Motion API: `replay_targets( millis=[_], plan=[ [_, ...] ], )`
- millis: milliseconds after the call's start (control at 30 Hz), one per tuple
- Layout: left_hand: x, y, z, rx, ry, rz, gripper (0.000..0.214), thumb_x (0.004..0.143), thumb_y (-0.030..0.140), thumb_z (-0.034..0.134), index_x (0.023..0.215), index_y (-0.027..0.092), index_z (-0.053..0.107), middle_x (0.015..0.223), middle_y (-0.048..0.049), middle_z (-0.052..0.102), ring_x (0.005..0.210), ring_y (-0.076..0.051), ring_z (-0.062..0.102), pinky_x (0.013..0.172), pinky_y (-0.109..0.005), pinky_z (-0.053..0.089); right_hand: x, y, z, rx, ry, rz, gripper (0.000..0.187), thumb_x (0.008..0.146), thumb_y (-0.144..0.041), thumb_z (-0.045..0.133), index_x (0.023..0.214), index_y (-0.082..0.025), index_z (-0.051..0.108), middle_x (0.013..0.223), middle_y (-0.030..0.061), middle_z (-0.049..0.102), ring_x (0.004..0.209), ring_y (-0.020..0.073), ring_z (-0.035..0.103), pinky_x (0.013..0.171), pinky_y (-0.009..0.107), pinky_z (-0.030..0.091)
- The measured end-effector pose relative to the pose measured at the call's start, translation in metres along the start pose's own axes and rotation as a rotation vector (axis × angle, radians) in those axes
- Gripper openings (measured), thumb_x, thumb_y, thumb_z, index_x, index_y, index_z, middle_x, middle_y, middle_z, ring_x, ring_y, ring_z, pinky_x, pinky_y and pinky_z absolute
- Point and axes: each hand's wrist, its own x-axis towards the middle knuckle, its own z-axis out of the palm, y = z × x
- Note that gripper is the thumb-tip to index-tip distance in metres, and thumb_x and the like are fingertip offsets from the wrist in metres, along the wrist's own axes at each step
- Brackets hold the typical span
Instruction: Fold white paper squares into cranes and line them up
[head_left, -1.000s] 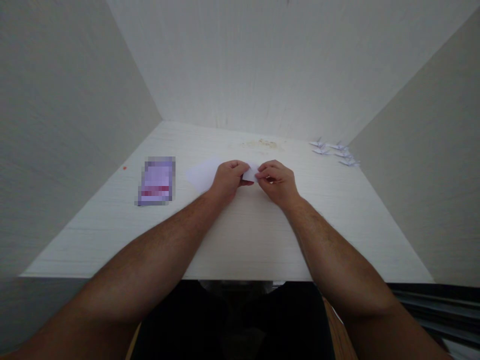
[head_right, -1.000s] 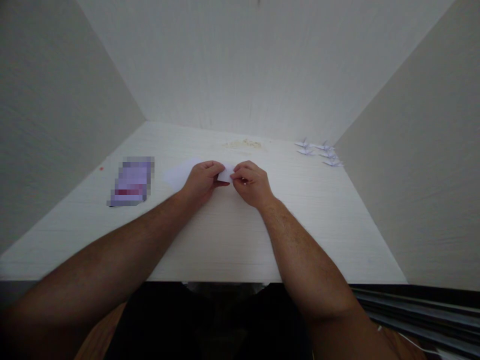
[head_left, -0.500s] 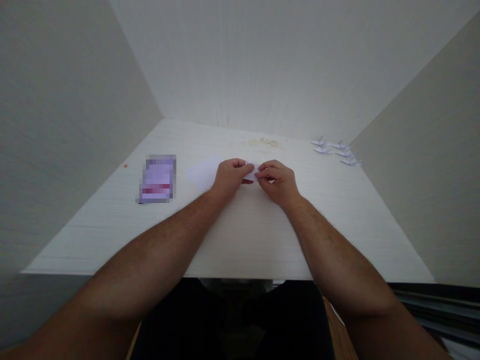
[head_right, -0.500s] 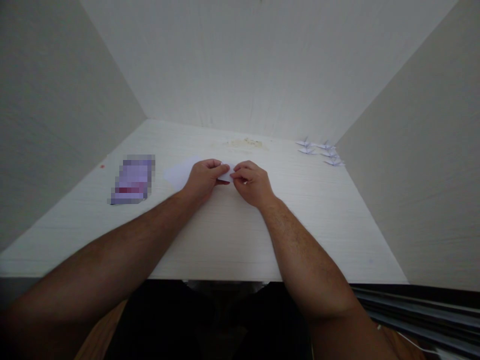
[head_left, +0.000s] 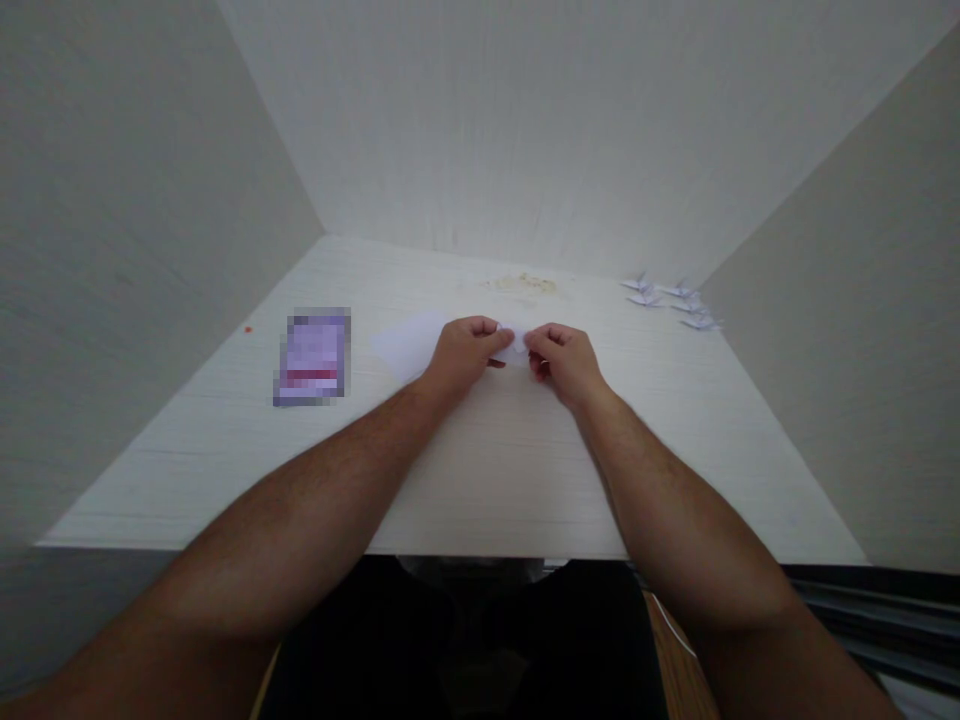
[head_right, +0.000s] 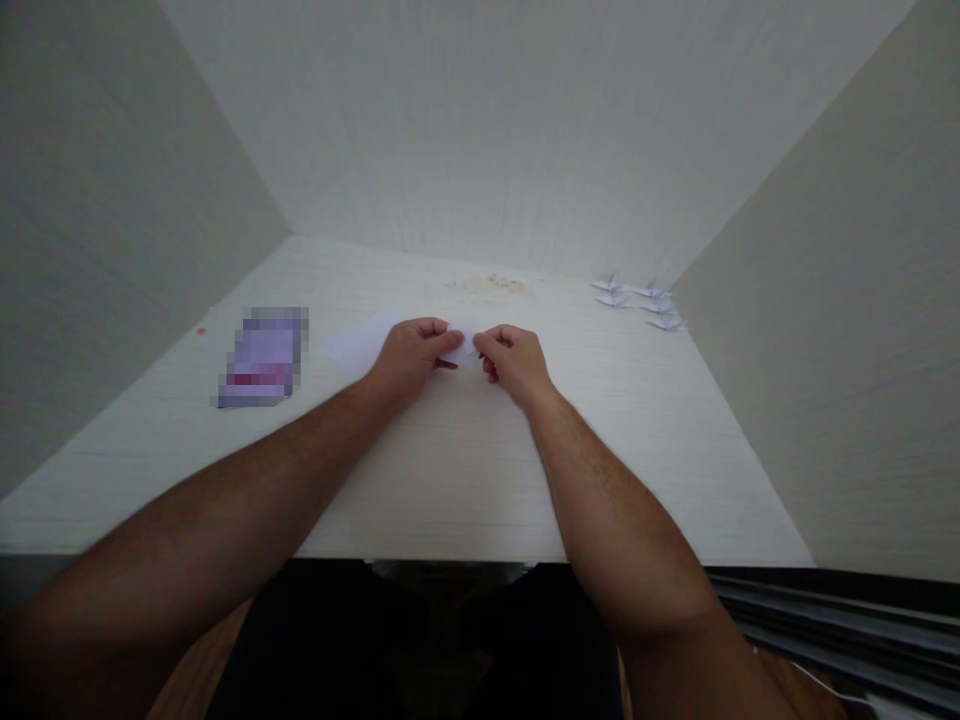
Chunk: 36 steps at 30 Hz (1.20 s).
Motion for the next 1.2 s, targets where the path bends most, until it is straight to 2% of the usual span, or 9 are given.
replay_targets(
  millis=[100,433,700,1000,1200],
  plan=[
    [-0.0010,0.0002,0.0000,0.001,-0.015,0.004,0.022,0.067,0.029,0.076,0.066,0.015,0.059,0.066,0.0001,0.063,0.057,-0.010,0.059,0.050,-0.021,0.052,-0.0006,0.0026,-0.0013,0.019,-0.046,-0.009,0.023,0.071,-0.036,0.071,0.063,-0.020,0.056,0.048,-0.0038,0.055,0.039,0.0077,0.045,0.037,0.021,0.034],
    [-0.0019,0.0024,0.0010,0.016,0.001,-0.007,0.021,0.068,0.026,0.077,0.065,0.015,0.059,0.065,-0.0003,0.063,0.056,-0.010,0.059,0.049,-0.022,0.052,-0.0015,0.0025,-0.0025,-0.020,-0.049,-0.051,0.024,0.069,-0.034,0.073,0.062,-0.020,0.055,0.049,-0.0047,0.056,0.039,0.0077,0.047,0.038,0.021,0.039],
    [-0.0039,0.0033,0.0019,0.045,0.017,-0.009,0.021,0.068,0.027,0.078,0.066,0.015,0.061,0.065,-0.0004,0.064,0.056,-0.010,0.060,0.051,-0.022,0.054,0.0001,0.0038,-0.0033,-0.117,-0.045,-0.063,0.021,0.072,-0.034,0.069,0.064,-0.019,0.055,0.049,-0.0043,0.057,0.039,0.0080,0.048,0.039,0.021,0.038],
    [-0.0046,0.0047,0.0012,0.135,0.042,0.012,0.016,0.067,0.025,0.076,0.071,0.014,0.065,0.065,-0.0008,0.066,0.056,-0.011,0.060,0.053,-0.023,0.052,-0.0032,-0.0016,-0.0031,-0.298,-0.055,-0.070,0.015,0.073,-0.029,0.064,0.065,-0.018,0.058,0.047,-0.0034,0.057,0.039,0.0081,0.048,0.038,0.020,0.033],
    [-0.0083,0.0089,0.0015,0.206,0.060,0.074,0.024,0.066,0.024,0.076,0.086,0.014,0.070,0.068,-0.0012,0.069,0.056,-0.009,0.057,0.053,-0.021,0.044,-0.0030,-0.0006,-0.0039,-0.295,-0.078,-0.055,0.011,0.072,-0.026,0.063,0.065,-0.018,0.058,0.048,-0.0031,0.057,0.041,0.0085,0.049,0.039,0.021,0.033]
  ],
)
